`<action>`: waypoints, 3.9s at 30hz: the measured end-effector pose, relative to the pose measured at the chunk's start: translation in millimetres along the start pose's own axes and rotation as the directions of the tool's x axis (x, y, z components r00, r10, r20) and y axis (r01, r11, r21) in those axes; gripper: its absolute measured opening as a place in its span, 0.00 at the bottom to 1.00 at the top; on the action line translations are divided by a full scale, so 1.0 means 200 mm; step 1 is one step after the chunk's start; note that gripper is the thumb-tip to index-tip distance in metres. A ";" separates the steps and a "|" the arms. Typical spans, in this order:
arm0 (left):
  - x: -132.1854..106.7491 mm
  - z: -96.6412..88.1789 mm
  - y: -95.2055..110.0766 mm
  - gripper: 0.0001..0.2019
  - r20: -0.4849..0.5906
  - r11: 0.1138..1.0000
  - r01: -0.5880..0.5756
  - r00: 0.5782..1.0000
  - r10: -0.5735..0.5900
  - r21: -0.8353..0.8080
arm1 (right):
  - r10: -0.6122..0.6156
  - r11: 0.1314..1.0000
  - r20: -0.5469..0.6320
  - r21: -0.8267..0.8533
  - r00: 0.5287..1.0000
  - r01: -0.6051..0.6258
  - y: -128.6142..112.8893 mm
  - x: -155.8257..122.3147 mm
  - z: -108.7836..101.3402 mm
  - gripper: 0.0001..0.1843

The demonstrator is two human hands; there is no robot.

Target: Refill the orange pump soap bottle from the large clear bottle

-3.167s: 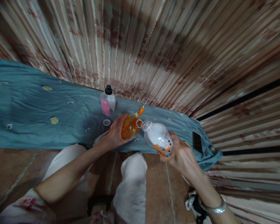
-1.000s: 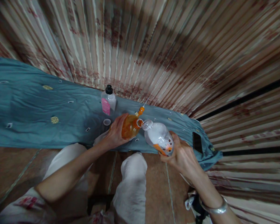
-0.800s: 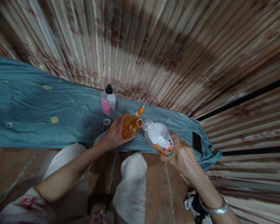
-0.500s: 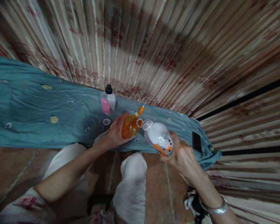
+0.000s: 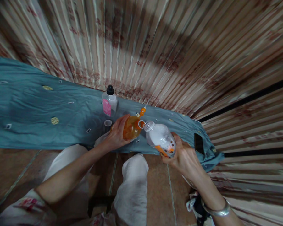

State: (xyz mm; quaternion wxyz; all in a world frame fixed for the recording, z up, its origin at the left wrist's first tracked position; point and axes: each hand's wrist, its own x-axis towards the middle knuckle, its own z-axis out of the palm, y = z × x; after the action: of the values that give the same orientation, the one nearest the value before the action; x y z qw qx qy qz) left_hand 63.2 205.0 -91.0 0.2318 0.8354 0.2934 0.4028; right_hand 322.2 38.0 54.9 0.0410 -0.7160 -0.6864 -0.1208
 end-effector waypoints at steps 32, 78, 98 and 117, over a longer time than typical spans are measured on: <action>0.01 0.01 0.00 0.56 0.017 1.000 0.015 1.000 -0.016 0.020 | -0.007 1.000 -0.002 -0.020 1.000 0.007 0.02 0.00 0.00 0.41; 0.00 0.01 0.01 0.58 0.016 1.000 0.008 1.000 -0.008 0.014 | -0.020 1.000 0.007 -0.017 1.000 0.020 0.00 0.00 -0.02 0.37; 0.01 0.01 0.00 0.56 0.014 1.000 0.031 0.999 -0.031 0.000 | -0.005 1.000 0.023 -0.023 1.000 0.006 0.01 0.00 -0.03 0.37; 0.02 0.01 0.01 0.55 0.027 1.000 0.028 0.999 -0.028 0.011 | -0.009 1.000 0.033 -0.013 0.999 0.009 0.00 0.01 -0.04 0.38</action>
State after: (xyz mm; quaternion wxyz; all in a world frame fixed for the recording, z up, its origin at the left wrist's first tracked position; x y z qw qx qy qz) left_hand 66.4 205.9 -89.2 0.2368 0.8378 0.3041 0.3865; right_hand 322.1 37.0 63.8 0.0243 -0.7150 -0.6893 -0.1138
